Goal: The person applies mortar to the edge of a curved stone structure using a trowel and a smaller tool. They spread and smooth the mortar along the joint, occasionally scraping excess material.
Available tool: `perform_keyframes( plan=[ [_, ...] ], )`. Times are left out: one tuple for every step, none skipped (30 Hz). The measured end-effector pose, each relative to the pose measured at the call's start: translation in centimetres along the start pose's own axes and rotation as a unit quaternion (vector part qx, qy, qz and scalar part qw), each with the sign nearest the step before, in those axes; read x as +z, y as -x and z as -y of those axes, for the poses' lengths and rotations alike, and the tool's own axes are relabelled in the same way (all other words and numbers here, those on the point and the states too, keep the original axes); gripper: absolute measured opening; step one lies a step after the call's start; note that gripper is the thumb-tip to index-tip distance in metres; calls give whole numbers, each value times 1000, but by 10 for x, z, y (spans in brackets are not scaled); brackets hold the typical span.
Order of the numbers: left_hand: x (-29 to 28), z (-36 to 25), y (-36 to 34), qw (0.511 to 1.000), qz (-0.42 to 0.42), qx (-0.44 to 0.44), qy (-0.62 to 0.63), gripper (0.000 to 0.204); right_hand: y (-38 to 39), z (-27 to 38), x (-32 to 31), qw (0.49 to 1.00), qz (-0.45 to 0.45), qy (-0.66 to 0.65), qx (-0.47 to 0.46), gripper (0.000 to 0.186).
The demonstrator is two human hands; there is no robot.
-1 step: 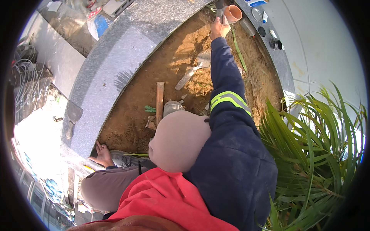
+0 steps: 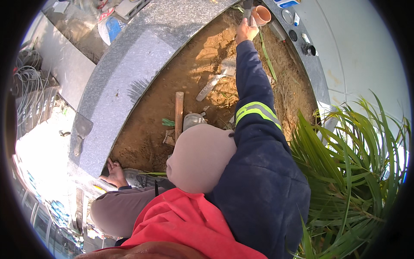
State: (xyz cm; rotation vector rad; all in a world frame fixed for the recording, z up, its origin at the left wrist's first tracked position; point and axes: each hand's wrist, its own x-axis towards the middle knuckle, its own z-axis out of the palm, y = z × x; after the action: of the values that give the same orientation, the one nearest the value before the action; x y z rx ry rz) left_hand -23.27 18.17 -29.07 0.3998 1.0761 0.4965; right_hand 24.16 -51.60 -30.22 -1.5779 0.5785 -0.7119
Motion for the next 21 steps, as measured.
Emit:
perform_keyframes(
  plan=[
    [0,0,2,1000,-4,2,1,119,1,3,6,1000,-27,-7,-2,47],
    [0,-1,5,1000,-7,8,2,118,1,5,11,999,-14,-35,12,45],
    [3,2,5,1000,-7,4,2,118,-13,5,8,998,-5,-59,20,43],
    [4,6,2,1000,-7,0,3,118,-30,8,5,996,3,-81,27,42],
    [5,10,0,1000,-1,-9,2,118,-45,9,3,1000,16,11,18,40],
    [5,14,-5,1000,6,-19,-2,118,-58,10,-2,994,24,107,8,38],
    [4,11,-3,1000,8,-13,-2,118,-57,14,11,981,42,190,4,36],
    [4,9,-2,1000,1,-6,-1,119,-61,23,20,878,106,464,-49,32],
    [5,2,8,1000,-10,12,2,119,-53,35,45,698,172,688,-103,29],
    [7,0,12,1000,-17,17,3,119,-50,42,52,450,209,855,-152,27],
    [4,-3,15,1000,-12,20,4,120,-47,40,58,470,192,838,-196,23],
    [4,-3,15,1000,-4,17,5,120,-53,40,56,487,169,823,-239,18],
    [5,0,12,1000,5,9,4,120,-67,37,47,500,143,808,-277,14],
    [12,13,2,1000,11,-18,1,120,-104,37,12,490,147,820,-258,15],
    [21,30,-8,999,17,-51,-2,120,-140,45,-32,476,147,834,-235,15],
    [16,15,4,1000,4,-18,1,120,-108,37,4,479,167,815,-280,15],
    [12,2,15,1000,-10,12,1,119,-76,33,38,480,184,795,-323,16],
    [15,4,14,1000,-12,10,2,119,-77,36,36,479,190,796,-316,15],
    [15,5,14,1000,-14,8,3,118,-79,40,35,478,197,798,-310,15],
    [13,5,12,1000,-13,5,4,118,-79,43,35,478,204,798,-305,14],
    [9,5,10,1000,-12,2,6,117,-76,43,36,464,195,811,-297,17]
  ],
)
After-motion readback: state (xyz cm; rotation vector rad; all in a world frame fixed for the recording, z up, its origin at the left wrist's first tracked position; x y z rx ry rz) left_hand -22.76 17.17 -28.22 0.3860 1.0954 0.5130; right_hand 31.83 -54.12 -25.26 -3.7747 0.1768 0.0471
